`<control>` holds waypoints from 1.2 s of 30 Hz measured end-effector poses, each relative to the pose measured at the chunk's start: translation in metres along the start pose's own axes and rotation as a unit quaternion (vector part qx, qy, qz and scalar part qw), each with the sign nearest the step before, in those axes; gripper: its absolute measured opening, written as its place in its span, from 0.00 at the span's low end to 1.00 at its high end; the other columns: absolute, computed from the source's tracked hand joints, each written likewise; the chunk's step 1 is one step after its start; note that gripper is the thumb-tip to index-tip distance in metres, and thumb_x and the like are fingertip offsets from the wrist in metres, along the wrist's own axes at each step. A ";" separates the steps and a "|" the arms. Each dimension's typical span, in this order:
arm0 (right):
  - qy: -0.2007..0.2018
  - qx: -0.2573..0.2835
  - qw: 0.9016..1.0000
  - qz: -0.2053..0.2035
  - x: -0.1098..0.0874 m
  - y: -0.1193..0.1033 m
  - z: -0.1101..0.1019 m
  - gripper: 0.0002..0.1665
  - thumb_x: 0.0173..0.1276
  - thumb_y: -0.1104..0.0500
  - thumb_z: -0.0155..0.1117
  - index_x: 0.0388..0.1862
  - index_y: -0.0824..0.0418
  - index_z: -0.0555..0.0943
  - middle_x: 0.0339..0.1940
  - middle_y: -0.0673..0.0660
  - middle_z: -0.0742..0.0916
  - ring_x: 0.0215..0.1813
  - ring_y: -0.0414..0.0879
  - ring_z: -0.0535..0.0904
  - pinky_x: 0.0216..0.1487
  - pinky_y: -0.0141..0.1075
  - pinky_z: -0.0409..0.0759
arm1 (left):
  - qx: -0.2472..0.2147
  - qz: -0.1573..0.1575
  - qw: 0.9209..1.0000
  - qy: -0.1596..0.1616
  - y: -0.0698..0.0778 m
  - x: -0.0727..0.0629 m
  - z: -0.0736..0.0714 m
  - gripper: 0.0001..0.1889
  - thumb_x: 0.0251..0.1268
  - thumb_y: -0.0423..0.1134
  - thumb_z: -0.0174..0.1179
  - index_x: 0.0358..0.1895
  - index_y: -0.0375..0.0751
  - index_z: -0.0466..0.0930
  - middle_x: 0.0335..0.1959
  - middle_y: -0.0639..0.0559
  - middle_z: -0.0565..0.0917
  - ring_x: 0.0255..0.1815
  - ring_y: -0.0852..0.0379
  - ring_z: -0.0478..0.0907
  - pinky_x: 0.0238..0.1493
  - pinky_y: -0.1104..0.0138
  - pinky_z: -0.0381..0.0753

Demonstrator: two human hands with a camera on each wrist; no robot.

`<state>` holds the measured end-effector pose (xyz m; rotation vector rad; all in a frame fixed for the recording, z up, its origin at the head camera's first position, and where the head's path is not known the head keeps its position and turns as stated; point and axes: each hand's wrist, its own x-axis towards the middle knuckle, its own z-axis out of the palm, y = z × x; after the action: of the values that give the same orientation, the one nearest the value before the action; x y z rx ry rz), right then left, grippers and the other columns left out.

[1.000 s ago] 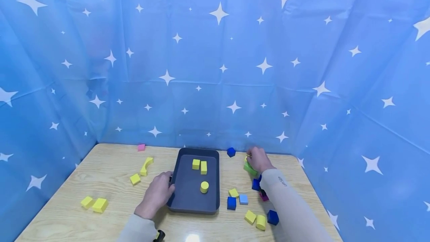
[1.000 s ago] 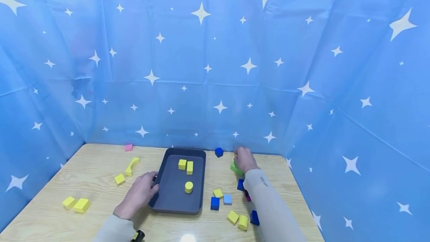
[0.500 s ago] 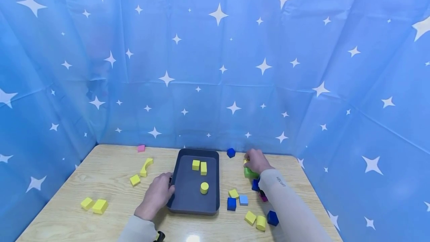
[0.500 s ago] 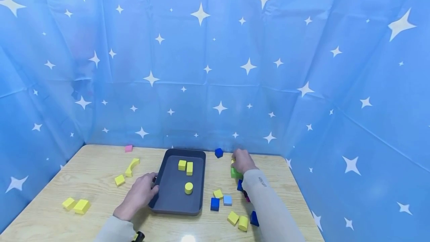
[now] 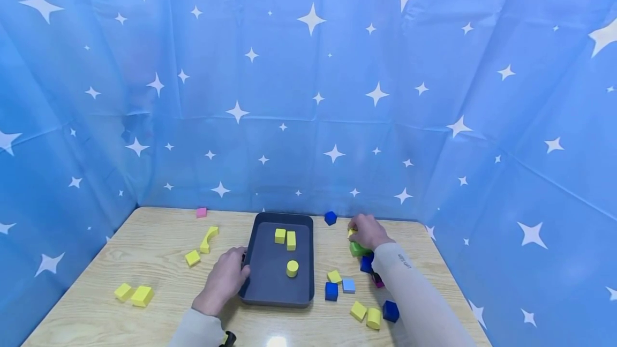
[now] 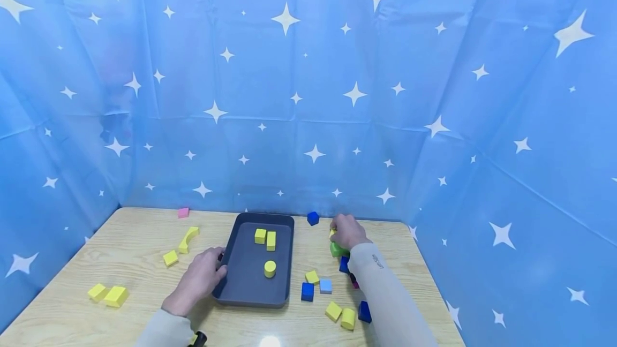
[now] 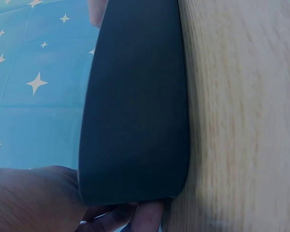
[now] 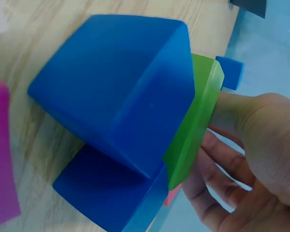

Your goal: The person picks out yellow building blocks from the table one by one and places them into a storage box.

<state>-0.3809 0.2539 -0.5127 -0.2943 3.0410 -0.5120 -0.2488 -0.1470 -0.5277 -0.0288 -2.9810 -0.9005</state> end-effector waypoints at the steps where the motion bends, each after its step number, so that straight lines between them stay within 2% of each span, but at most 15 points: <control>1: 0.001 0.002 1.000 0.001 0.000 0.000 0.001 0.19 0.74 0.62 0.85 0.62 0.64 0.95 0.58 0.62 0.95 0.59 0.56 0.92 0.62 0.56 0.96 | 0.000 0.000 1.000 0.001 0.000 0.000 0.000 0.26 0.81 0.31 0.70 0.76 0.23 0.81 0.67 0.27 0.89 0.66 0.32 0.91 0.64 0.40 0.95; 10: 0.004 0.019 1.000 0.002 -0.002 -0.003 0.000 0.23 0.75 0.62 0.85 0.66 0.66 0.93 0.64 0.65 0.95 0.64 0.60 0.92 0.67 0.59 0.95 | 0.001 0.001 1.000 0.000 0.000 -0.001 0.000 0.26 0.81 0.31 0.70 0.76 0.23 0.81 0.66 0.27 0.89 0.65 0.33 0.92 0.64 0.41 0.96; 17: 0.010 0.021 1.000 -0.020 -0.005 -0.011 -0.003 0.23 0.77 0.63 0.82 0.67 0.67 0.92 0.66 0.67 0.95 0.71 0.65 0.91 0.73 0.62 0.92 | 0.002 -0.001 1.000 -0.002 0.000 0.000 0.000 0.26 0.82 0.31 0.69 0.77 0.23 0.80 0.67 0.26 0.88 0.67 0.32 0.91 0.66 0.40 0.95; 23: 0.017 0.016 0.999 -0.049 -0.008 -0.022 -0.005 0.16 0.79 0.65 0.80 0.62 0.68 0.94 0.60 0.65 0.96 0.61 0.60 0.94 0.65 0.57 0.95 | 0.003 -0.003 1.000 -0.005 0.000 0.001 0.000 0.26 0.82 0.31 0.69 0.77 0.23 0.80 0.67 0.27 0.88 0.67 0.32 0.91 0.66 0.40 0.95; 27: 0.024 0.024 0.997 -0.065 -0.012 -0.030 -0.006 0.17 0.79 0.65 0.81 0.63 0.67 0.94 0.60 0.64 0.97 0.63 0.58 0.94 0.67 0.56 0.96 | 0.003 -0.006 1.000 -0.008 0.001 0.001 0.000 0.26 0.83 0.31 0.69 0.77 0.23 0.80 0.68 0.27 0.88 0.68 0.32 0.91 0.66 0.40 0.95; 29: 0.024 0.027 0.997 -0.073 -0.013 -0.034 -0.007 0.16 0.79 0.65 0.80 0.62 0.66 0.94 0.59 0.63 0.97 0.60 0.56 0.95 0.65 0.55 0.96 | 0.004 -0.008 1.000 -0.009 0.001 0.001 0.000 0.26 0.83 0.31 0.69 0.77 0.23 0.80 0.68 0.27 0.88 0.68 0.33 0.91 0.67 0.40 0.94; 33: 0.027 0.022 0.995 -0.095 -0.016 -0.042 -0.008 0.10 0.79 0.65 0.80 0.56 0.64 0.96 0.50 0.59 0.97 0.49 0.49 0.92 0.56 0.50 0.97 | 0.009 -0.004 1.000 -0.006 0.000 0.000 0.001 0.26 0.83 0.31 0.69 0.77 0.22 0.80 0.68 0.27 0.88 0.68 0.32 0.91 0.67 0.41 0.95; 36: 0.034 0.012 0.992 -0.117 -0.019 -0.049 -0.009 0.08 0.78 0.65 0.82 0.52 0.63 0.96 0.45 0.56 0.96 0.45 0.47 0.89 0.52 0.47 0.96 | 0.010 0.001 1.000 -0.004 0.000 0.000 0.001 0.26 0.83 0.30 0.69 0.77 0.22 0.80 0.69 0.27 0.88 0.68 0.31 0.91 0.67 0.40 0.94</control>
<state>-0.3542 0.2150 -0.4879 -0.6512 3.0798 -0.5814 -0.2490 -0.1465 -0.5291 -0.0349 -2.9961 -0.8729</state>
